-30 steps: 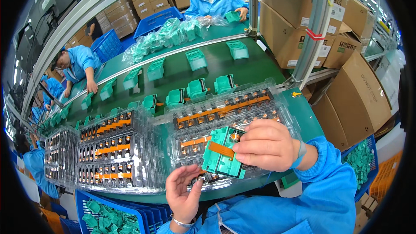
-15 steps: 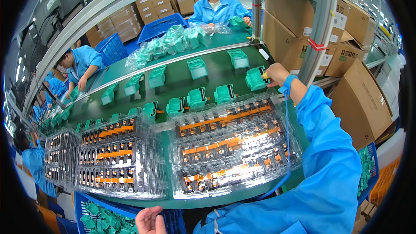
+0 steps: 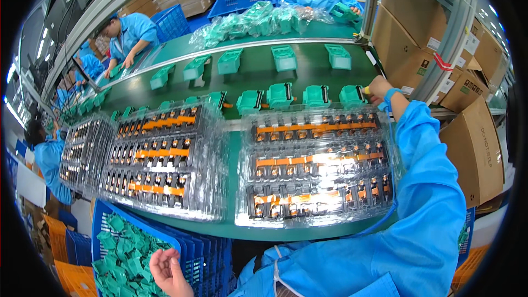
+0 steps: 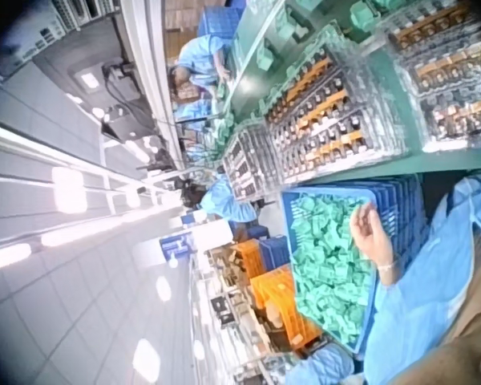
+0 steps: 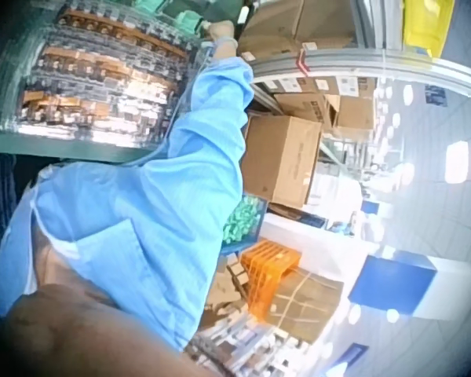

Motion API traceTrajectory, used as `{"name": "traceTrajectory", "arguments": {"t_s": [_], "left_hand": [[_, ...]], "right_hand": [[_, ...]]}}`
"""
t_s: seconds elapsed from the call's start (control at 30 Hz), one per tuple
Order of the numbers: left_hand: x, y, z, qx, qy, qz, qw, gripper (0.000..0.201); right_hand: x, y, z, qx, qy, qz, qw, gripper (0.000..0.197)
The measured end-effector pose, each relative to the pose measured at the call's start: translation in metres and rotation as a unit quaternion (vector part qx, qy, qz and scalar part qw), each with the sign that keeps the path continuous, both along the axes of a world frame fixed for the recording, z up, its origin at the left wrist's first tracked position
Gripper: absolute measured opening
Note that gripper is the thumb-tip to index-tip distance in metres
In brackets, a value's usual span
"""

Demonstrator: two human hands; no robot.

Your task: The person assembles electronic components into a green plastic housing by hand.

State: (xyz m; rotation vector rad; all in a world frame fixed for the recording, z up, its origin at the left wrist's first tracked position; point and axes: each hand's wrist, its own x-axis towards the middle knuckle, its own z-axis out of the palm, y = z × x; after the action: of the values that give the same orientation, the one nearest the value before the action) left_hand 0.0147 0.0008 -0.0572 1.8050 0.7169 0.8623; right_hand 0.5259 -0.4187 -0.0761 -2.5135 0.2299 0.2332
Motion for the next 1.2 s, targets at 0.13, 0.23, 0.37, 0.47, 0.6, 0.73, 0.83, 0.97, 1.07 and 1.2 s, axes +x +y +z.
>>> {"name": "traceTrajectory", "arguments": {"t_s": [0.13,0.23,0.37,0.47,0.6,0.73,0.83,0.97,1.07,1.2], "left_hand": [[0.007,0.007,-0.006,-0.005,-0.039,-0.027,0.999,0.031],[0.018,0.008,-0.009,-0.015,-0.074,-0.031,0.997,0.027],[0.013,0.007,-0.007,-0.026,-0.084,-0.052,0.995,0.027],[-0.004,0.01,-0.004,-0.009,-0.078,-0.049,0.996,0.03],[-0.046,0.031,0.006,0.058,-0.022,0.011,0.998,0.029],[-0.105,0.072,0.024,0.168,0.174,0.108,0.964,0.03],[-0.158,0.136,0.024,0.16,0.217,0.204,0.941,0.029],[-0.231,0.236,0.011,0.161,0.285,0.291,0.899,0.035],[-0.212,0.292,-0.014,0.183,0.301,0.289,0.89,0.041],[-0.161,0.34,-0.056,0.325,0.373,0.264,0.828,0.054]], "right_hand": [[-0.037,0.01,0.038,-0.008,-0.235,0.137,0.962,0.037],[-0.14,0.09,0.096,0.257,-0.062,0.271,0.925,0.029],[-0.253,0.15,0.113,0.033,-0.031,0.65,0.758,0.028],[-0.285,0.169,0.081,-0.021,-0.11,0.631,0.768,0.03],[-0.294,0.18,0.058,-0.049,-0.169,0.594,0.785,0.027],[-0.301,0.189,0.048,0.016,-0.185,0.567,0.802,0.023],[-0.306,0.184,0.054,0.048,-0.167,0.546,0.819,0.025],[-0.297,0.171,0.043,0.11,-0.084,0.476,0.868,0.035],[-0.286,0.152,0.021,0.213,-0.054,0.406,0.887,0.034],[-0.284,0.158,0.017,0.366,-0.045,0.295,0.882,0.026]]}}
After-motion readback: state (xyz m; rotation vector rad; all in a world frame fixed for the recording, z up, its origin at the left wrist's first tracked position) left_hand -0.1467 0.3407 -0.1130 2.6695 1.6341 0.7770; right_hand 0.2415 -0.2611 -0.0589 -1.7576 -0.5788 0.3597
